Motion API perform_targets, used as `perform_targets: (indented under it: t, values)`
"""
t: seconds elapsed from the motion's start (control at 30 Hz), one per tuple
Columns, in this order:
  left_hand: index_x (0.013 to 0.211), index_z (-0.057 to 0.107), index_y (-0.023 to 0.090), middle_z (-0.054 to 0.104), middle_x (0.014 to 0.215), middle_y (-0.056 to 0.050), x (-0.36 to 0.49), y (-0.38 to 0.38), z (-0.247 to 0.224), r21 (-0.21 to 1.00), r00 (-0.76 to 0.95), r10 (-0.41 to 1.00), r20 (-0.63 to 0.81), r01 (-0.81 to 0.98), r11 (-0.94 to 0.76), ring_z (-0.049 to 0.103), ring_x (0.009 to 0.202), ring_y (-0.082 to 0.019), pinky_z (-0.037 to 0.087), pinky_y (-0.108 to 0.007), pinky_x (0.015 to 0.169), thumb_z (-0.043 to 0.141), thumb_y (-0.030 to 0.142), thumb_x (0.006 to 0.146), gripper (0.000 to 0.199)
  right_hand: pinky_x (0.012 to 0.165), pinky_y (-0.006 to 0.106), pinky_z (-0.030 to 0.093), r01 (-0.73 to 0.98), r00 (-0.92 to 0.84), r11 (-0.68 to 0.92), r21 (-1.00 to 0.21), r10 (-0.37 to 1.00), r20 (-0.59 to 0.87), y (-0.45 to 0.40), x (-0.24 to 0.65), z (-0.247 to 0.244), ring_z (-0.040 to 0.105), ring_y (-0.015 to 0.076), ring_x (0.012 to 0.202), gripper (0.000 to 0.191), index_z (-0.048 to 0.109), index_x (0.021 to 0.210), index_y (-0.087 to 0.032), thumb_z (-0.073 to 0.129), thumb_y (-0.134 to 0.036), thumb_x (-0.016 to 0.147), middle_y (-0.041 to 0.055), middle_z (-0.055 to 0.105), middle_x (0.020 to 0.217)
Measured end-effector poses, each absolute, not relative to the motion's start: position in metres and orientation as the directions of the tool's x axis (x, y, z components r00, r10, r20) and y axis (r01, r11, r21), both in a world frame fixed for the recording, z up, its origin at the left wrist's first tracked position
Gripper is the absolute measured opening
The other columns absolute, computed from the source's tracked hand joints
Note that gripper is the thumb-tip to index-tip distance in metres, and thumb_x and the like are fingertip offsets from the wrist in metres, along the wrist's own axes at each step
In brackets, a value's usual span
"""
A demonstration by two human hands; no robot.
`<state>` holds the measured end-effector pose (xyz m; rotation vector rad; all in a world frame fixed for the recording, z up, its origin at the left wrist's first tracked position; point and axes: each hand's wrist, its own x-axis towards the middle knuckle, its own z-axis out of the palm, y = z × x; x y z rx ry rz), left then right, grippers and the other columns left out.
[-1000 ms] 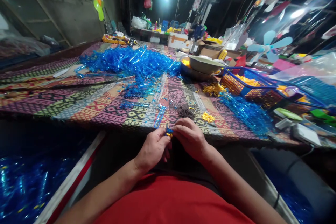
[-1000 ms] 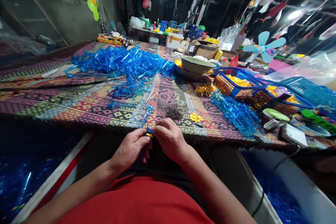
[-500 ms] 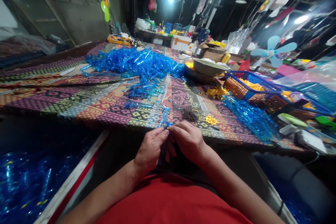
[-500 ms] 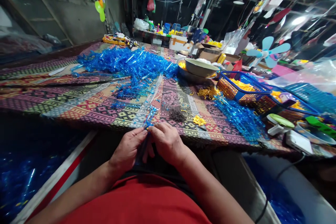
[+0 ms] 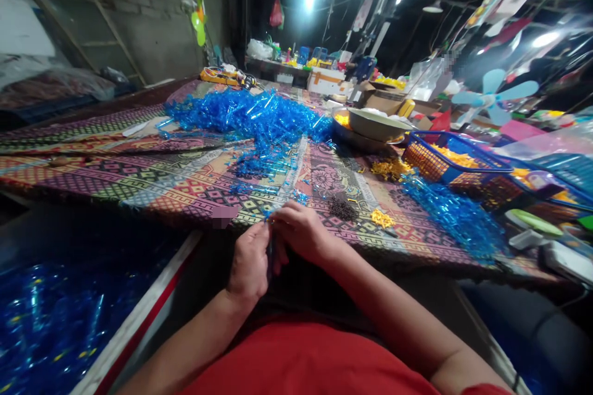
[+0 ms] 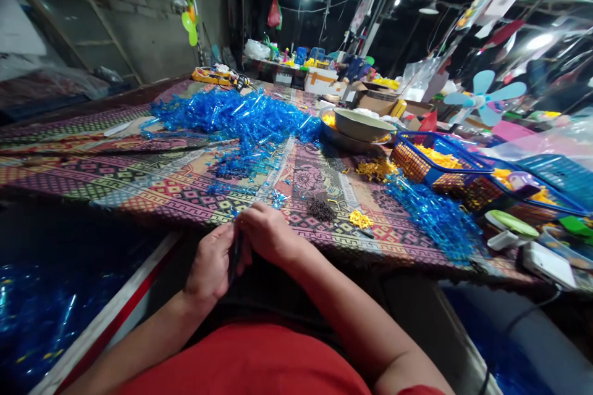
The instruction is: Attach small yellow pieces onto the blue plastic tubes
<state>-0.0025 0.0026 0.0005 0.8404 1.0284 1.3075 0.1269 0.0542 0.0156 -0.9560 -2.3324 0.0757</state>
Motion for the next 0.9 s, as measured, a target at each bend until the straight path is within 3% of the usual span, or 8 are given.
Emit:
perform_targets:
  t: [0.07,0.2,0.33,0.43,0.53,0.67,0.77,0.9]
  values:
    - [0.073,0.051,0.014,0.052,0.048,0.002,-0.01,0.009,0.002,0.873,0.067,0.987,-0.149,-0.46,0.163,0.042,0.032,-0.007,0.029,-0.017,0.031,0.047,0.04,0.083,0.028,0.064,0.022,0.043,0.696,-0.436,0.63,-0.345,0.752,0.494,0.066,0.14,0.011,0.057,0.0129,0.069,0.018,0.064,0.093,-0.018,0.05,-0.028,0.087,0.005,0.063,0.079]
    - [0.077,0.052,0.012,0.06,0.07,-0.003,-0.015,0.015,0.003,0.767,0.126,0.979,-0.158,-0.609,0.202,0.058,0.046,-0.011,0.039,-0.018,0.034,0.055,0.031,0.078,0.019,0.064,0.023,0.042,0.889,-0.349,0.41,-0.203,0.895,0.277,0.087,0.159,0.003,0.061,0.0157,0.072,0.027,0.066,0.101,-0.025,0.052,-0.041,0.085,0.0051,0.067,0.083]
    - [0.079,0.054,0.011,0.061,0.077,-0.004,-0.014,0.014,0.004,0.7,0.179,0.964,-0.195,-0.663,0.265,0.064,0.054,-0.015,0.05,-0.024,0.046,0.055,0.023,0.078,0.012,0.064,0.023,0.041,0.917,-0.371,0.387,-0.097,0.916,0.152,0.103,0.166,0.01,0.062,0.0162,0.074,0.021,0.07,0.095,-0.026,0.052,-0.03,0.084,0.0053,0.067,0.086]
    - [0.079,0.054,0.012,0.062,0.076,-0.003,-0.019,0.014,0.006,0.675,0.162,0.962,-0.22,-0.687,0.27,0.066,0.059,-0.018,0.054,-0.029,0.053,0.058,0.018,0.077,0.008,0.06,0.025,0.04,0.926,-0.378,0.37,0.082,0.911,0.161,0.102,0.171,0.021,0.061,0.0173,0.073,0.034,0.062,0.114,-0.029,0.051,-0.019,0.083,0.0079,0.065,0.092]
    - [0.078,0.055,0.012,0.062,0.071,-0.002,-0.025,0.015,0.007,0.653,0.133,0.963,-0.233,-0.713,0.256,0.067,0.061,-0.019,0.056,-0.031,0.056,0.058,0.016,0.076,0.005,0.06,0.024,0.039,0.847,-0.509,0.482,0.227,0.858,0.077,0.091,0.174,0.023,0.06,0.0184,0.077,0.05,0.046,0.13,-0.032,0.049,-0.015,0.083,0.0087,0.064,0.095]
    - [0.076,0.057,0.012,0.063,0.067,-0.002,-0.029,0.017,0.005,0.625,0.13,0.96,-0.248,-0.736,0.261,0.067,0.061,-0.019,0.056,-0.033,0.058,0.058,0.013,0.076,0.001,0.068,0.027,0.042,0.833,-0.536,0.514,0.204,0.841,0.069,0.084,0.171,0.009,0.059,0.0212,0.087,0.052,0.032,0.139,-0.025,0.044,-0.024,0.088,0.0104,0.065,0.1]
    - [0.076,0.059,0.011,0.064,0.068,-0.003,-0.028,0.016,0.003,0.617,0.143,0.967,-0.21,-0.748,0.245,0.067,0.063,-0.02,0.056,-0.036,0.063,0.057,0.012,0.077,0.001,0.077,0.029,0.043,0.869,-0.492,0.474,0.141,0.859,0.141,0.09,0.166,-0.002,0.057,0.0225,0.093,0.046,0.04,0.134,-0.016,0.043,-0.031,0.09,0.0126,0.064,0.104]
    - [0.078,0.059,0.012,0.064,0.069,-0.002,-0.026,0.014,0.004,0.626,0.129,0.977,-0.168,-0.752,0.207,0.067,0.066,-0.02,0.055,-0.038,0.066,0.059,0.01,0.075,0.003,0.079,0.029,0.044,0.873,-0.487,0.483,0.07,0.854,0.182,0.101,0.161,-0.01,0.056,0.0227,0.095,0.036,0.051,0.122,-0.016,0.045,-0.024,0.087,0.0121,0.063,0.104]
